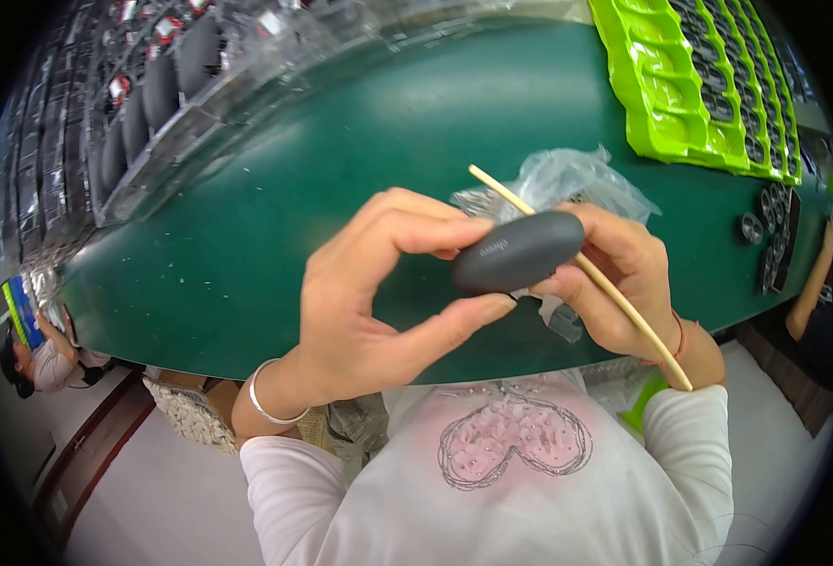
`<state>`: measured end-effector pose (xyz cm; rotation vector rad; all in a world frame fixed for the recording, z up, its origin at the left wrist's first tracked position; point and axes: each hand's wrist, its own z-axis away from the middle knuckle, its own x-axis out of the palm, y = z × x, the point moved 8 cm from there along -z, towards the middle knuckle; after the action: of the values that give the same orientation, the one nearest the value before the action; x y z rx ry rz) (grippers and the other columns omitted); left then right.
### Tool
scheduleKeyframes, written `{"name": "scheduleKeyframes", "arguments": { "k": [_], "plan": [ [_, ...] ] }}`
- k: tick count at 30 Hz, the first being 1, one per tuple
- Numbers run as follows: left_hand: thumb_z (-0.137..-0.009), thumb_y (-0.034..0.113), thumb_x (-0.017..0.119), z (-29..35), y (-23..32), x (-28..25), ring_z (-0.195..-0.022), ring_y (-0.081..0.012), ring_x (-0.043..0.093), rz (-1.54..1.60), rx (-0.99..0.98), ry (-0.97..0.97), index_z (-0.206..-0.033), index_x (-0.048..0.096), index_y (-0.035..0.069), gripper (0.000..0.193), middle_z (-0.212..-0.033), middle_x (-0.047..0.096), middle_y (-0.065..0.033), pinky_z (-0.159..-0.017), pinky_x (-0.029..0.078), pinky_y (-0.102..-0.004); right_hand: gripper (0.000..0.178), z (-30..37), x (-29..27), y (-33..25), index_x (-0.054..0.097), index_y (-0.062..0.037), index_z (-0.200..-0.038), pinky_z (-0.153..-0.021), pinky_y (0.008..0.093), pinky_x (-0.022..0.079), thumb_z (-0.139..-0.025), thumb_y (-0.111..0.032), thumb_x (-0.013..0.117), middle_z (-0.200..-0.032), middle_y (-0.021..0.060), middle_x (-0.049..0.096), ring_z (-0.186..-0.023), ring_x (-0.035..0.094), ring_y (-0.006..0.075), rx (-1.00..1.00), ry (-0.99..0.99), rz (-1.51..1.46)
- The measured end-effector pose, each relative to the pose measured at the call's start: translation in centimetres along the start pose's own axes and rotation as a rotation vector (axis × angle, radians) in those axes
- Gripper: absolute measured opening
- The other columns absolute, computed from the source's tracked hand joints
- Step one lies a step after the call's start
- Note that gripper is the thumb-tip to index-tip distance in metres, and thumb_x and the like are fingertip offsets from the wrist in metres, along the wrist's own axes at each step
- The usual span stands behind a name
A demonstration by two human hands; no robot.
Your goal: The person assembles a small electronic device by inserting a circuit board, a battery module, and metal pins into a plastic housing, using a wooden applicator tool to position the components.
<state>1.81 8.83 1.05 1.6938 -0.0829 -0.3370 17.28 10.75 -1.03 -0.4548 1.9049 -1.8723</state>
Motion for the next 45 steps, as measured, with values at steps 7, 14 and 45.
{"name": "scheduleKeyframes", "arguments": {
  "k": [7, 14, 45],
  "plan": [
    [-0.063, 0.001, 0.077, -1.4, 3.0, -0.4, -0.071, -0.0186, 0.058, -0.322, 0.067, -0.104, -0.104, 0.062, -0.001, 0.043, -0.089, 0.065, -0.0104, -0.067, 0.047, -0.0278, 0.02, 0.0, 0.5, -1.3, 0.059, 0.0019, -0.099, -0.059, 0.0237, 0.044, -0.079, 0.001, 0.064, -0.078, 0.0069, 0.06, -0.066, 0.056, 0.0133, -0.051, -0.046, 0.021],
    [-0.07, 0.008, 0.075, -4.9, 5.3, -10.4, -0.068, -0.0081, 0.054, -0.643, 0.108, 0.57, -0.117, 0.059, 0.006, 0.049, -0.078, 0.06, -0.003, -0.065, 0.046, -0.0221, 0.021, 0.2, -0.3, -1.3, 0.061, 0.0007, -0.103, -0.064, 0.0257, 0.046, -0.083, -0.002, 0.06, -0.079, 0.0073, 0.061, -0.07, 0.058, 0.0161, -0.019, 0.027, -0.049],
    [-0.074, 0.018, 0.068, -7.8, 3.6, -9.9, -0.09, -0.0231, 0.061, -0.407, -0.057, 0.37, -0.091, 0.066, 0.0, 0.024, -0.096, 0.064, -0.0142, -0.083, 0.046, -0.0341, 0.016, 0.5, -1.7, -2.6, 0.063, 0.0001, -0.098, -0.062, 0.0273, 0.046, -0.082, -0.001, 0.061, -0.079, 0.0104, 0.061, -0.064, 0.059, 0.0195, -0.182, 0.085, 0.057]
  ]
}}
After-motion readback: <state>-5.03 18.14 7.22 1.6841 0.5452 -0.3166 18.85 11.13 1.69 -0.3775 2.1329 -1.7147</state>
